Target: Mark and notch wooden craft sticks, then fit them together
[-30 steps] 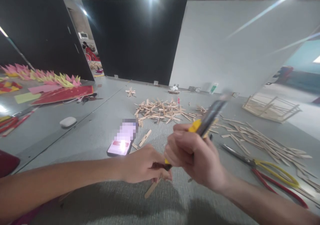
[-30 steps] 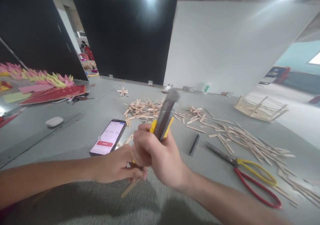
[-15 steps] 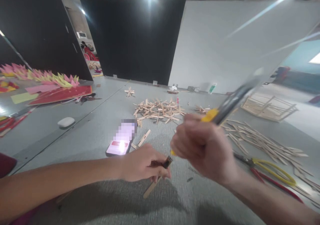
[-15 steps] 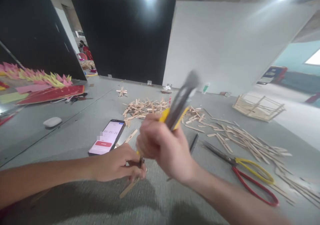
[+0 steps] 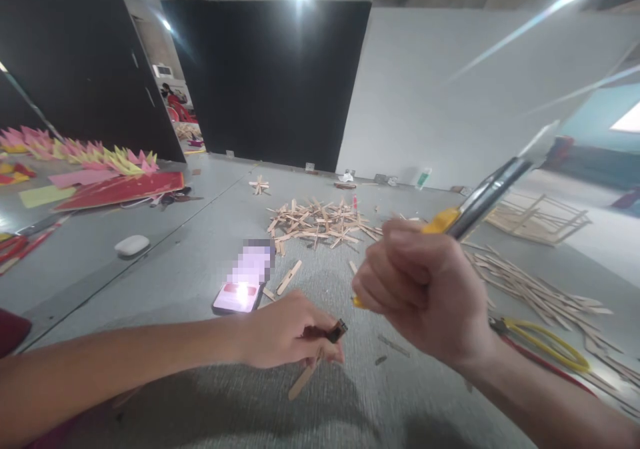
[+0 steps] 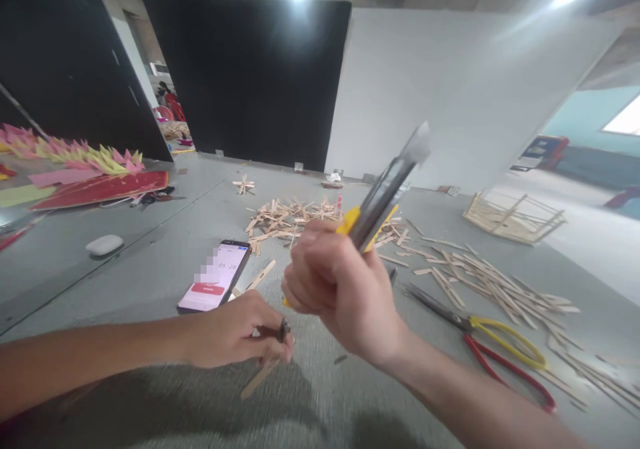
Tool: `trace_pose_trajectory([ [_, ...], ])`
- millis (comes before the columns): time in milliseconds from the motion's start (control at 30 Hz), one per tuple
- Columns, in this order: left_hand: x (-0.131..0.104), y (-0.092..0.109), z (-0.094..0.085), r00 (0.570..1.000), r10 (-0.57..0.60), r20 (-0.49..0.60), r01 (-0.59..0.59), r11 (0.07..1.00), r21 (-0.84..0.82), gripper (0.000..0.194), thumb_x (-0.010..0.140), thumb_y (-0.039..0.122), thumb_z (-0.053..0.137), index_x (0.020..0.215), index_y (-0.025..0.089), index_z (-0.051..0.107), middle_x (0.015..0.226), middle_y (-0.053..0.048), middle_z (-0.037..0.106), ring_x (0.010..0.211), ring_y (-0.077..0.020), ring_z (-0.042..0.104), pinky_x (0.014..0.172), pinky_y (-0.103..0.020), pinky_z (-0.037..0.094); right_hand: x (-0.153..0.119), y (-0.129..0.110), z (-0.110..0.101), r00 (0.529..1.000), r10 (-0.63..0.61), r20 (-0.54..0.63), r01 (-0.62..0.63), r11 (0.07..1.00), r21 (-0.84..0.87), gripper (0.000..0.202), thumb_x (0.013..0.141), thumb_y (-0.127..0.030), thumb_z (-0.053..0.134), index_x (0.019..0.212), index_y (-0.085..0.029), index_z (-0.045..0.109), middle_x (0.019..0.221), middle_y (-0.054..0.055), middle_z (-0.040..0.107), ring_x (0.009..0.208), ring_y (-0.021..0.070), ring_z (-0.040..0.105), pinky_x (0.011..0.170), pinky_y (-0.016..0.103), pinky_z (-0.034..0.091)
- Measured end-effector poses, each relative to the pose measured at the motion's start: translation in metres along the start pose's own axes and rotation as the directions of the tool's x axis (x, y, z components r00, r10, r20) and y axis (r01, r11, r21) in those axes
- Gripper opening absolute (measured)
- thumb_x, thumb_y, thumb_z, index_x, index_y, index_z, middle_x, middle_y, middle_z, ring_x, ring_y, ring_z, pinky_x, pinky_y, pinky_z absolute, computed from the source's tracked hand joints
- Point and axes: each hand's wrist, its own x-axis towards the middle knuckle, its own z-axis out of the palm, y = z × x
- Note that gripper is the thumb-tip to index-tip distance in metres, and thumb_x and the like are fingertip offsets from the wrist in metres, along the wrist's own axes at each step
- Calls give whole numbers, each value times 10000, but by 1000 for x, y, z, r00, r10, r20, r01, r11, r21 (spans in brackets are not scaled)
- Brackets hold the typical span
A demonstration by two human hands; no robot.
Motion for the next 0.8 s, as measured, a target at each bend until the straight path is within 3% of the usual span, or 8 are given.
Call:
trace_pose_trajectory([
  [100,0,-1,0,1000,4,-4,-4,1000,6,181,971,298,686,881,160,760,697,-25,683,629,-135,671,647,-206,565,-1,0,2,998,62,19,-61,997,-42,389,892,-185,578,568,-228,367,484,-98,284,414,70,183,413,241,175],
  [333,0,-5,1,999,-37,-9,37,999,-27,231,984,346,681,869,153,732,685,-19,672,616,-133,680,632,-208,572,0,7,0,999,49,4,-49,997,-59,379,906,-203,580,589,-232,375,481,-99,296,409,72,194,411,238,191],
  [467,-1,-3,0,998,-70,4,70,995,-73,273,974,355,698,803,143,708,642,-7,639,591,-123,668,603,-192,559,1,-16,5,997,-72,9,72,996,-43,426,889,-156,527,564,-216,259,444,-92,251,403,67,155,421,243,194],
  [567,-2,0,0,996,-92,0,91,987,-134,249,981,341,682,839,139,718,711,-21,659,626,-115,656,625,-197,567,1,-32,-1,983,-151,-102,112,943,-314,445,930,-216,527,562,-224,276,457,-79,282,417,85,215,435,263,244],
  [600,-3,1,0,995,-101,-7,99,982,-160,252,992,346,665,864,137,723,750,-33,673,645,-115,658,637,-205,572,0,-32,-7,973,-163,-163,62,866,-496,446,956,-269,534,573,-233,307,478,-74,310,432,95,252,440,271,255],
  [667,-4,3,1,993,-119,-27,110,970,-218,285,1012,380,634,913,129,728,826,-60,699,671,-119,665,650,-221,580,-6,-24,-25,952,-165,-258,-142,508,-849,414,988,-349,522,624,-245,356,524,-67,356,465,109,311,451,275,264],
  [733,-4,5,1,990,-124,-65,101,955,-279,338,1020,425,621,929,117,727,870,-84,715,673,-120,668,649,-226,574,-16,-8,-49,945,-123,-303,-300,41,-953,327,985,-340,507,697,-249,381,565,-63,411,493,118,364,481,274,275],
  [800,-3,7,1,987,-117,-111,75,941,-331,369,1021,453,617,931,112,724,892,-94,722,662,-114,662,637,-221,558,-30,9,-73,948,-69,-309,-316,-144,-938,200,926,-241,552,766,-243,432,619,-40,507,536,136,436,526,286,294],
])
